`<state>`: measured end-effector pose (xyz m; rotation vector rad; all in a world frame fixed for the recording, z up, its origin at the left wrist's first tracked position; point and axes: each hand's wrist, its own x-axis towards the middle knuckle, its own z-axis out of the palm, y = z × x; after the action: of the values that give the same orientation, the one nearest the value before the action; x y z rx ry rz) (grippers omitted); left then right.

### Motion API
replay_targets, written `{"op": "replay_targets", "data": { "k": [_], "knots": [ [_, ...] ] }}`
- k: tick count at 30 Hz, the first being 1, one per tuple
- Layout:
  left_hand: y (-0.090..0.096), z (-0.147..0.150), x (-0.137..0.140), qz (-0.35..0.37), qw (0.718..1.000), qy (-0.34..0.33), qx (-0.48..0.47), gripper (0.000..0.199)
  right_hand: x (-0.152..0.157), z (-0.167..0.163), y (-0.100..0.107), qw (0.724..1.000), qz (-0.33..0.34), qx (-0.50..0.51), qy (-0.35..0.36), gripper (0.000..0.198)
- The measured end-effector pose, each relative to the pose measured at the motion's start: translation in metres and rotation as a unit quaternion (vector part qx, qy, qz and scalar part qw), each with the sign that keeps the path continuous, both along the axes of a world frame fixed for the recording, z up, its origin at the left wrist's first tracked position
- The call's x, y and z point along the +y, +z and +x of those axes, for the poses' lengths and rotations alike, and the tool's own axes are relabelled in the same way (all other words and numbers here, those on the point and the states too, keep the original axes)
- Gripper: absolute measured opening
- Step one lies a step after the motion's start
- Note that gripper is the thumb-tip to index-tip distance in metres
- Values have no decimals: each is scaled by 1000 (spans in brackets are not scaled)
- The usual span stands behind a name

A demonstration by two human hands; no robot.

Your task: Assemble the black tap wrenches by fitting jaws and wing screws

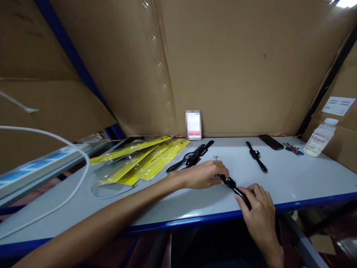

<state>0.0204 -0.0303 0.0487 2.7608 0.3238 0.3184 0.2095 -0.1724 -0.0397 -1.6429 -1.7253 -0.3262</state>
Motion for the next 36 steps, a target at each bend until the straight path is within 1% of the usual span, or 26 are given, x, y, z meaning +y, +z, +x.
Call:
{"op": "replay_targets", "data": {
  "k": [4,6,9,13,15,20,22,24,27,30,33,36],
  "knots": [
    [-1,2,-4,46,998,-26,-25,15,0,-1,-1,1000,6,10,7,22],
    [-1,3,-7,74,996,-28,-35,14,0,-2,-1,1000,12,12,7,20],
    [-2,4,-12,116,993,-20,-23,14,0,-3,-2,1000,18,12,3,20],
    [-4,5,-15,154,988,-29,-3,21,0,-4,-2,1000,24,13,-4,21],
    [-6,5,-14,141,989,-33,-12,21,0,-4,-2,1000,24,12,-4,21],
    [-7,4,-6,31,999,-12,-27,18,0,-3,-2,1000,24,11,-1,22],
    [-7,4,-5,8,999,-7,-32,16,0,-3,-2,1000,26,11,-2,22],
    [-9,6,-7,12,999,9,-47,15,0,-4,-1,1000,28,10,-3,23],
    [-14,12,-12,26,996,52,-70,14,-1,-5,-1,999,31,9,-2,23],
    [-19,18,-18,28,993,86,-77,16,0,-5,-2,999,37,7,0,22],
    [-21,20,-22,32,991,101,-79,18,0,-4,-2,999,38,8,2,22],
    [-20,20,-23,24,990,106,-88,16,0,-4,-3,999,34,11,0,23]
  ]
}}
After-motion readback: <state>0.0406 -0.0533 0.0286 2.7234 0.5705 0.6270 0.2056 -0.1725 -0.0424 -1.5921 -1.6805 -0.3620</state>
